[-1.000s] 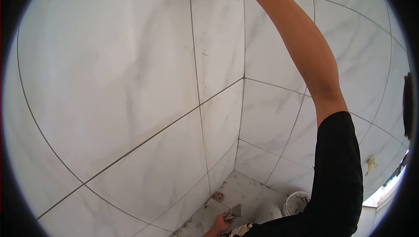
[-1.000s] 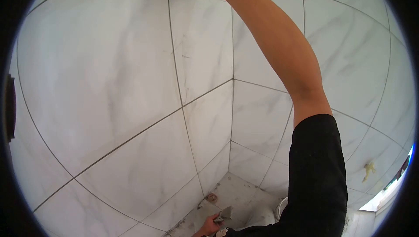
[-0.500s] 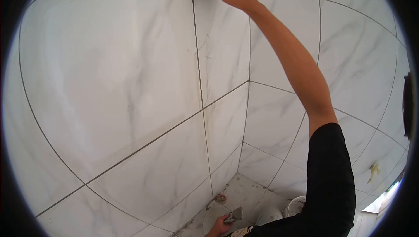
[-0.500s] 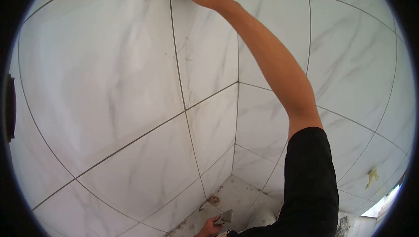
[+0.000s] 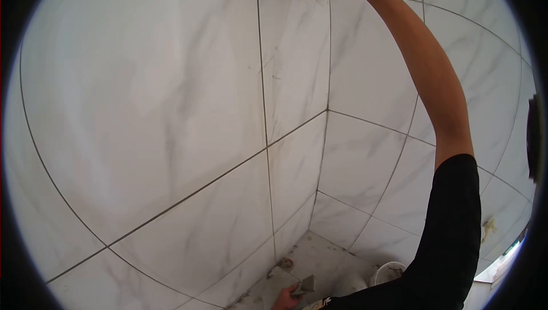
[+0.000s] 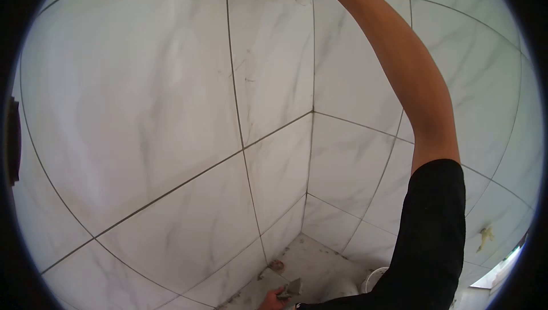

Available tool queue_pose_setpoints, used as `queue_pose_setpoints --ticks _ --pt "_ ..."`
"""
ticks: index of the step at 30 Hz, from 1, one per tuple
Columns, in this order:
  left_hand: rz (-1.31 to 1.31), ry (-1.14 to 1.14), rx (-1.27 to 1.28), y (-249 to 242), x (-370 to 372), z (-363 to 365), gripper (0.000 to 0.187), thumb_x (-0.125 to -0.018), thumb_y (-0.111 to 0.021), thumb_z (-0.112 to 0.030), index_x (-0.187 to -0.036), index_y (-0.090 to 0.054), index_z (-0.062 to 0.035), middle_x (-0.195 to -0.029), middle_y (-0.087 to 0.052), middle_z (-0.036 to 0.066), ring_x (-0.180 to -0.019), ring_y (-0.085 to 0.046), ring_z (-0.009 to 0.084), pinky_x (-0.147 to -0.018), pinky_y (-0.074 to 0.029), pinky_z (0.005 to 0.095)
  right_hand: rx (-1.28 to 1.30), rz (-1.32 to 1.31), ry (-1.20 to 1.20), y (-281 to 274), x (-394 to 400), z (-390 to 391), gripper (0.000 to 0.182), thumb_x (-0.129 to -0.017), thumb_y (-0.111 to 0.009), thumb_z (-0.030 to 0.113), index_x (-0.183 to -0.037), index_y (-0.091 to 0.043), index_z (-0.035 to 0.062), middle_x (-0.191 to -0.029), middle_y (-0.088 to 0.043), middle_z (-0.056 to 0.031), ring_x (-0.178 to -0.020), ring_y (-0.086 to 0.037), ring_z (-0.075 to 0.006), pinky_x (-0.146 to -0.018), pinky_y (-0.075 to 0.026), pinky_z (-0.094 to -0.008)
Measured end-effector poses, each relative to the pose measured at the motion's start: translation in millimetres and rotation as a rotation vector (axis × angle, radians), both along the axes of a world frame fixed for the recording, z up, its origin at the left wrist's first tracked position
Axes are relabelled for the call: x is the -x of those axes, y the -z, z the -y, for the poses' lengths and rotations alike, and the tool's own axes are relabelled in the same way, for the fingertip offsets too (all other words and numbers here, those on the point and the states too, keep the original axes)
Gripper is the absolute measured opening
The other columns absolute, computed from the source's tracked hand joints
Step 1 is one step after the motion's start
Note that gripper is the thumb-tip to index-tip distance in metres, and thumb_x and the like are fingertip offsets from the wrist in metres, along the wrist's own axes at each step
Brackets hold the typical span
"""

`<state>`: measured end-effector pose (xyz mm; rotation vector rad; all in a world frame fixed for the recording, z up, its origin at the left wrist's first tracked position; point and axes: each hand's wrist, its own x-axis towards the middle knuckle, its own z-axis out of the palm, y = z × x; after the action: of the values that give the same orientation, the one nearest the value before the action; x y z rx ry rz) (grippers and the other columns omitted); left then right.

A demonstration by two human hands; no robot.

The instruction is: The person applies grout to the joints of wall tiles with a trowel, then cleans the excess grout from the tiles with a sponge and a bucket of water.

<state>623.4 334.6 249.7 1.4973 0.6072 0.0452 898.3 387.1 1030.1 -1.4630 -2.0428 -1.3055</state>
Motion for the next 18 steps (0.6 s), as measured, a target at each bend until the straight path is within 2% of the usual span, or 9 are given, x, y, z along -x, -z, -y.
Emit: queue_pose_setpoints --ticks 1,7,12,15,18 --pt "-0.109 -0.009 -0.076 -16.2 0.6 1.3 0.082 -0.084 -0.076 -0.039 -0.147 -0.038 -0.0014 -0.136 -0.054 0.02 -0.126 -0.054 0.0321 -0.104 -0.043 0.0438 -0.004 -0.002 -0.003 -3.8 0.4 -6.8 0.07 -0.083 -0.072 0.007 -0.148 -0.045 0.0131 -0.144 -0.044 -0.0197 -0.129 -0.046 -0.0359 -0.11 -0.039 -0.0426" --pt "-0.058 -0.031 -0.111 -62.3 7.4 6.9 0.077 -0.087 -0.072 -0.04 -0.146 -0.04 -0.0026 -0.138 -0.054 0.02 -0.124 -0.056 0.0326 -0.104 -0.042 0.0452 -0.018 0.11 0.02 -7.6 -26.4 -23.3 0.068 -0.078 -0.07 0.001 -0.142 -0.052 0.01 -0.142 -0.046 -0.0209 -0.127 -0.047 -0.0364 -0.112 -0.038 -0.0425" --pt "-0.07 -0.057 -0.103 -34.4 4.4 -8.5 0.075 -0.087 -0.072 -0.036 -0.145 -0.04 -0.0011 -0.137 -0.054 0.021 -0.123 -0.056 0.0322 -0.103 -0.043 0.044 -0.051 0.113 -0.013 -6.7 -76.9 -25.2 0.065 -0.073 -0.068 -0.001 -0.137 -0.058 0.0067 -0.136 -0.052 -0.0221 -0.124 -0.049 -0.0374 -0.111 -0.039 -0.0423" --pt "-0.078 -0.05 -0.099 -7.5 10.0 -14.7 0.073 -0.088 -0.071 -0.034 -0.144 -0.04 0.0001 -0.136 -0.053 0.022 -0.123 -0.056 0.0318 -0.103 -0.044 0.0431 -0.055 0.03 0.004 -0.4 -116.4 -25.6 0.065 -0.073 -0.069 0.0 -0.137 -0.058 0.0072 -0.131 -0.056 -0.022 -0.122 -0.051 -0.037 -0.11 -0.04 -0.0413" --pt "-0.065 -0.055 -0.076 24.0 10.8 -11.9 0.071 -0.088 -0.071 -0.032 -0.144 -0.041 0.0013 -0.136 -0.053 0.022 -0.123 -0.056 0.0315 -0.102 -0.045 0.0421 -0.056 0.042 0.15 8.6 -165.7 -25.7 0.064 -0.073 -0.071 0.005 -0.136 -0.059 0.0077 -0.125 -0.061 -0.0197 -0.118 -0.055 -0.036 -0.107 -0.043 -0.0395"
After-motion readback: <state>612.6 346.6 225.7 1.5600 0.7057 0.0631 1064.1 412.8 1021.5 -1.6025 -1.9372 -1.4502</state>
